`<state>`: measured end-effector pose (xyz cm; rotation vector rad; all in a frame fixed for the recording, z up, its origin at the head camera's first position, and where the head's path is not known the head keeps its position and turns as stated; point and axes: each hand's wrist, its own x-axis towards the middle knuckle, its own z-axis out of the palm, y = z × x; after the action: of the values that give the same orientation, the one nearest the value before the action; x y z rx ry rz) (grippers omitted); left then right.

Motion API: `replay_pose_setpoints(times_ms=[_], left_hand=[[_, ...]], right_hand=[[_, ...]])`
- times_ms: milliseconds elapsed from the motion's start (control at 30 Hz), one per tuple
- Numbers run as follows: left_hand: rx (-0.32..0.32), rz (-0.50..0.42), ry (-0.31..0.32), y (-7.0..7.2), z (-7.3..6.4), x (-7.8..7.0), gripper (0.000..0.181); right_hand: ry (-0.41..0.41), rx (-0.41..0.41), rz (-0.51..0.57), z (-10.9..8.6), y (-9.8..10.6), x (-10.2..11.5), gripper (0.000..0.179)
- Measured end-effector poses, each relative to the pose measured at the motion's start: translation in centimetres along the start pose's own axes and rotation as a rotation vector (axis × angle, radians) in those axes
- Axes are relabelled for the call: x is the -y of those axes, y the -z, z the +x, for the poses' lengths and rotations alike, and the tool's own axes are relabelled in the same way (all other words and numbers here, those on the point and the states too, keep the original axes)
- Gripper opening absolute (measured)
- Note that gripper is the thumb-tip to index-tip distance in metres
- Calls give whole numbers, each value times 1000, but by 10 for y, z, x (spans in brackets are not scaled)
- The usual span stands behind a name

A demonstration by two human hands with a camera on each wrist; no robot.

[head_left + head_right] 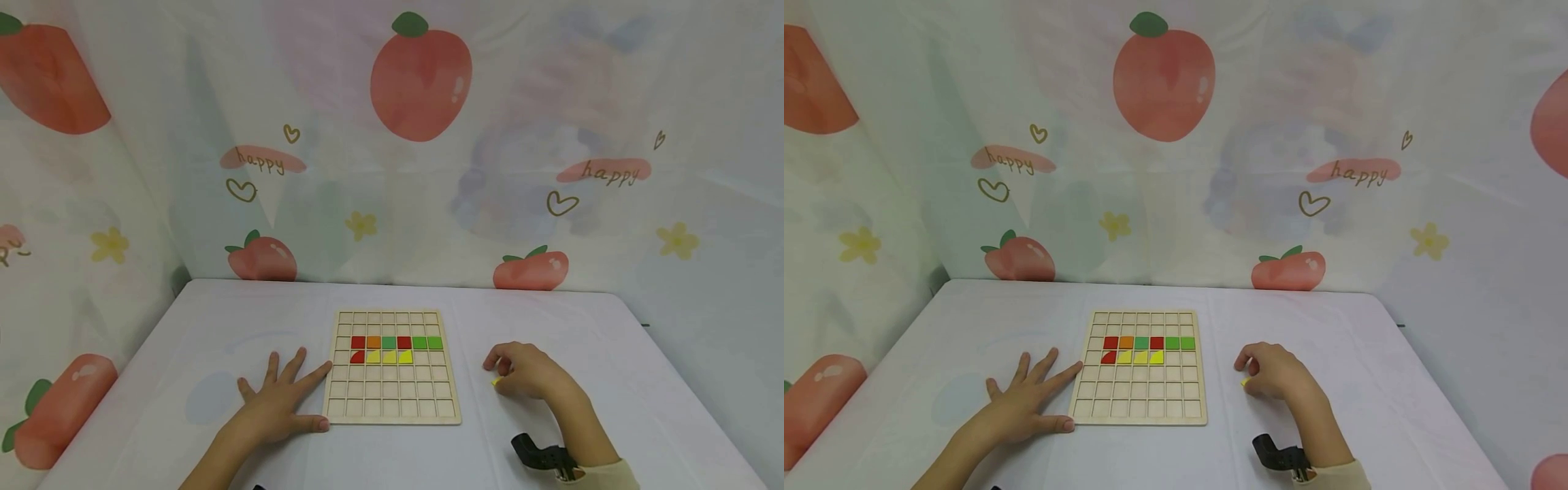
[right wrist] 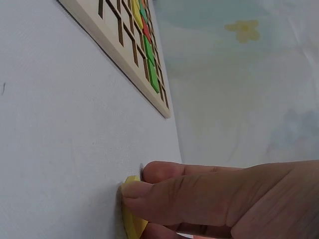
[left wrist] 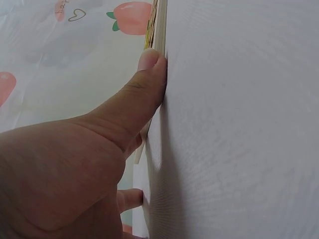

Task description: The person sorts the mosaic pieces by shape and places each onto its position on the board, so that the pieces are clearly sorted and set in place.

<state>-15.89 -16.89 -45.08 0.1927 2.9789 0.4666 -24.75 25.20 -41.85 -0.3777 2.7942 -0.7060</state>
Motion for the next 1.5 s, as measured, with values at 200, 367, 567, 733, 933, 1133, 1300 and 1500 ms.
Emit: replay_pose_setpoints(times_ms=[200,367,567,733,933,1133,1300,1500], left_hand=[[-1,5,4,0,0,0,98],[0,6,8,-1,1,0,99],[4,-2,5,-2,0,0,99],[9,-5,15,-3,2,-1,103],[12,-9,19,-2,3,0,104],[20,-12,22,-2,1,1,101],[22,-7,17,-1,4,-2,101],[15,9,5,2,9,-4,100]], right_hand=[[-1,-1,-8,0,-1,2,24],[8,-7,-4,-1,-2,3,22],[14,-8,1,-1,-4,2,20],[-2,-3,10,-1,-6,2,17],[49,8,49,-1,-5,4,18],[105,-5,46,2,-4,6,18],[111,-18,102,5,-1,7,16],[115,-67,233,9,4,7,15]])
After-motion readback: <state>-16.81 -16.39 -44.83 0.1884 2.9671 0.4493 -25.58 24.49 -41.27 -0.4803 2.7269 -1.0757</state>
